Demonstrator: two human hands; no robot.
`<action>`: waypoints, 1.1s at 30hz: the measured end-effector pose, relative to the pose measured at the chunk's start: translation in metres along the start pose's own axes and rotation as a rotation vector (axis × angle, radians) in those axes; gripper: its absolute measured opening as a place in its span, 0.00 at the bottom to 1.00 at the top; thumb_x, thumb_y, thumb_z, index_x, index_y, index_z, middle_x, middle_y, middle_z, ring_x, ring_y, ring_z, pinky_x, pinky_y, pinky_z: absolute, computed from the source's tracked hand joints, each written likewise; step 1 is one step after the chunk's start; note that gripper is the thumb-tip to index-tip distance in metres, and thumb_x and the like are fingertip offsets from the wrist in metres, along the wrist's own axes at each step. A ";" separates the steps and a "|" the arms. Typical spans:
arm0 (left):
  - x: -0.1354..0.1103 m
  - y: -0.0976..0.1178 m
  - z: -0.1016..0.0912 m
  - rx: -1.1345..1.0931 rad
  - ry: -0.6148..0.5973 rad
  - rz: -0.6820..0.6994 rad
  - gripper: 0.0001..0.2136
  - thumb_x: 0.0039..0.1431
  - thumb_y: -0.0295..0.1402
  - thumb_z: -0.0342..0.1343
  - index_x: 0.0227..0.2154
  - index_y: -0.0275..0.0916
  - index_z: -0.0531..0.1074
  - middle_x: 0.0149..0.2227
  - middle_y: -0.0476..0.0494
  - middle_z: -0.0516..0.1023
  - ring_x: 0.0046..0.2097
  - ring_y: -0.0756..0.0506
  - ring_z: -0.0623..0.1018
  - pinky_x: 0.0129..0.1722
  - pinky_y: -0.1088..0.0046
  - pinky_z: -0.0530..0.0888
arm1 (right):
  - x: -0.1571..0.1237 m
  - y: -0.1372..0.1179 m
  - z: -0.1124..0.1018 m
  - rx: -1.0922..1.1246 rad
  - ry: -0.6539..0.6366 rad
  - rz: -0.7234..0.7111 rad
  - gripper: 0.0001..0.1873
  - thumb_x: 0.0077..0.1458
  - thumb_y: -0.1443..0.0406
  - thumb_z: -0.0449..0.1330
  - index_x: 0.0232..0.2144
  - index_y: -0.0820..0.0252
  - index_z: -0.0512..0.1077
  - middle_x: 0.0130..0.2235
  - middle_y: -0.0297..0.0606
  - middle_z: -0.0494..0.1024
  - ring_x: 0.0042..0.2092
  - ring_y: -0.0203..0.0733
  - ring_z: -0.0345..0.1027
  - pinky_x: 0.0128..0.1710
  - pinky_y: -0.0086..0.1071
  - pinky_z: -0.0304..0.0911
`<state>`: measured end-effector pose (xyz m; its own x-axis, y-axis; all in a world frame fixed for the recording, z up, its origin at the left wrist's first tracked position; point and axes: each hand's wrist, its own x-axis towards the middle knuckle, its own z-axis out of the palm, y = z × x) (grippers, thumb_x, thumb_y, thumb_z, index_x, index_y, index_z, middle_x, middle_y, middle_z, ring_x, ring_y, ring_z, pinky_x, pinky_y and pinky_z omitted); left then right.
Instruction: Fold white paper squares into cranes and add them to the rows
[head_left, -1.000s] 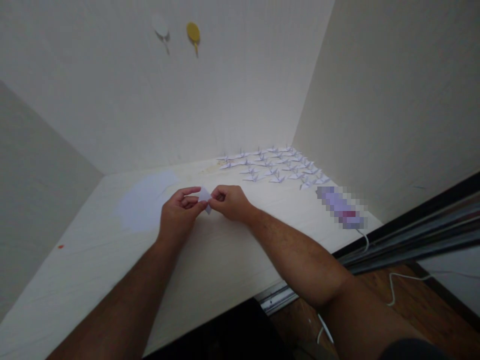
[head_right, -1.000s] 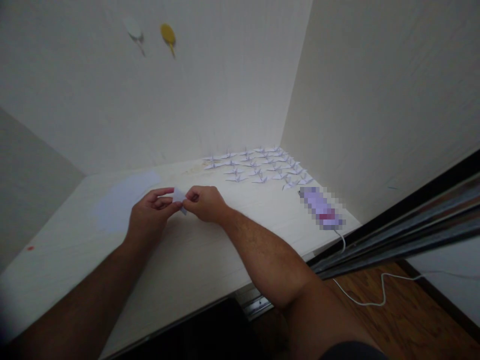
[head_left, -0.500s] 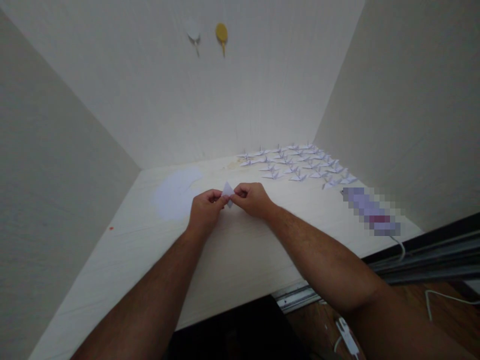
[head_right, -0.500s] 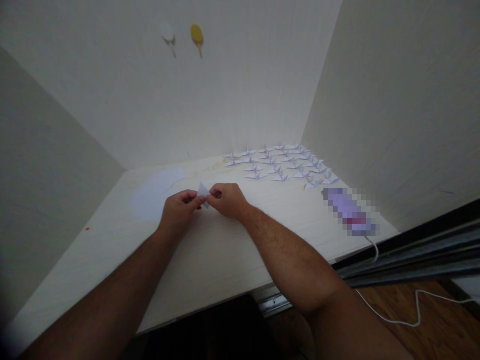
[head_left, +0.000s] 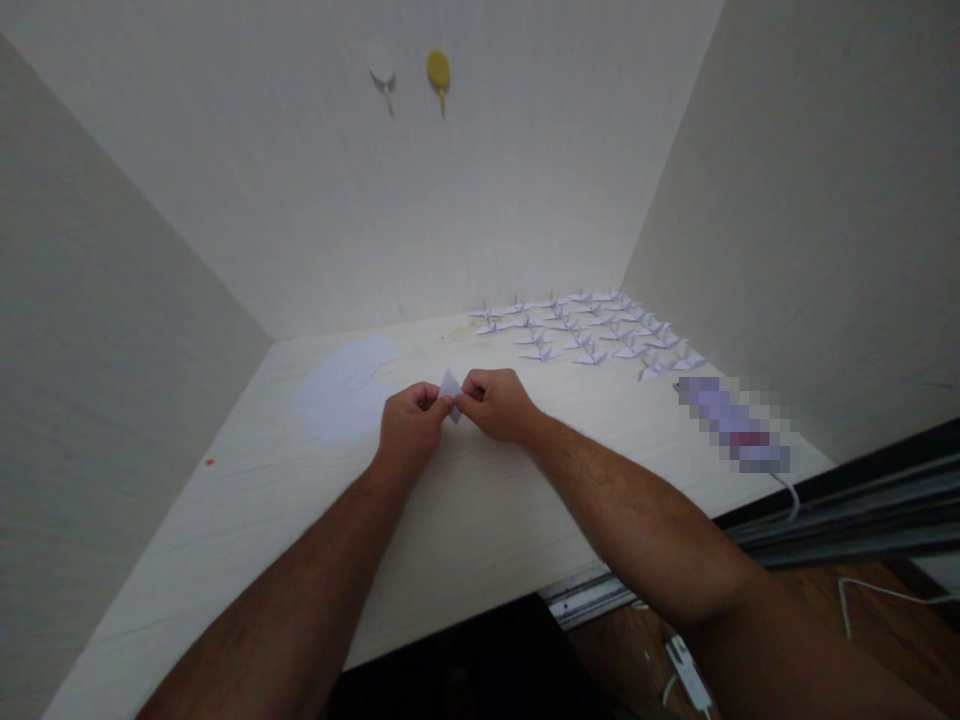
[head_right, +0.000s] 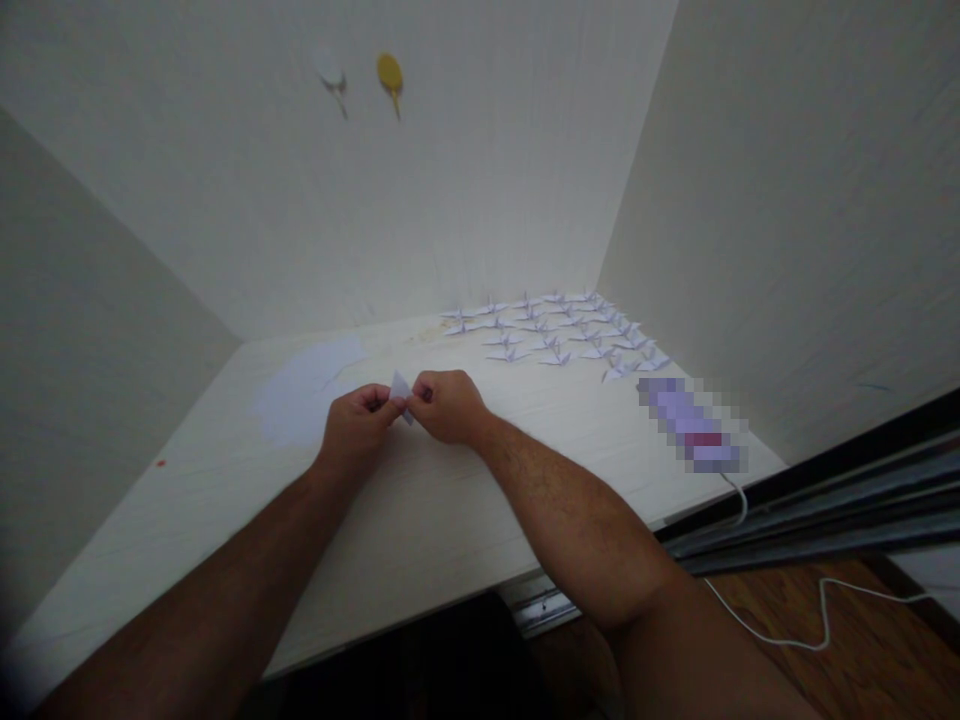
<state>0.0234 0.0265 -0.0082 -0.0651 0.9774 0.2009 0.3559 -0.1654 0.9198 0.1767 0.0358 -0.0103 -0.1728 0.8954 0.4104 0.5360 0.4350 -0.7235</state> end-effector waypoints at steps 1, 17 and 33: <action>0.000 0.000 0.000 -0.003 0.006 -0.003 0.06 0.44 0.35 0.61 0.20 0.37 0.74 0.18 0.52 0.71 0.22 0.51 0.66 0.23 0.76 0.62 | 0.000 0.001 0.000 0.006 -0.001 0.007 0.08 0.48 0.64 0.63 0.21 0.63 0.72 0.20 0.29 0.69 0.23 0.29 0.58 0.24 0.25 0.49; 0.010 -0.015 0.000 -0.437 0.023 -0.154 0.10 0.39 0.34 0.65 0.25 0.35 0.75 0.18 0.51 0.70 0.22 0.52 0.67 0.24 0.75 0.64 | 0.005 0.010 -0.001 0.380 0.071 0.102 0.17 0.43 0.62 0.67 0.36 0.60 0.71 0.29 0.32 0.76 0.25 0.31 0.65 0.27 0.26 0.62; 0.005 -0.009 -0.001 -0.374 -0.037 -0.099 0.12 0.43 0.38 0.66 0.28 0.35 0.76 0.26 0.47 0.77 0.26 0.50 0.75 0.30 0.71 0.74 | 0.004 0.013 -0.001 0.126 0.124 -0.098 0.03 0.52 0.66 0.61 0.28 0.60 0.73 0.30 0.33 0.74 0.30 0.32 0.63 0.32 0.27 0.60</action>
<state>0.0188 0.0322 -0.0149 -0.0464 0.9940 0.0988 -0.0154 -0.0996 0.9949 0.1838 0.0452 -0.0169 -0.1122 0.8329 0.5420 0.4126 0.5352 -0.7371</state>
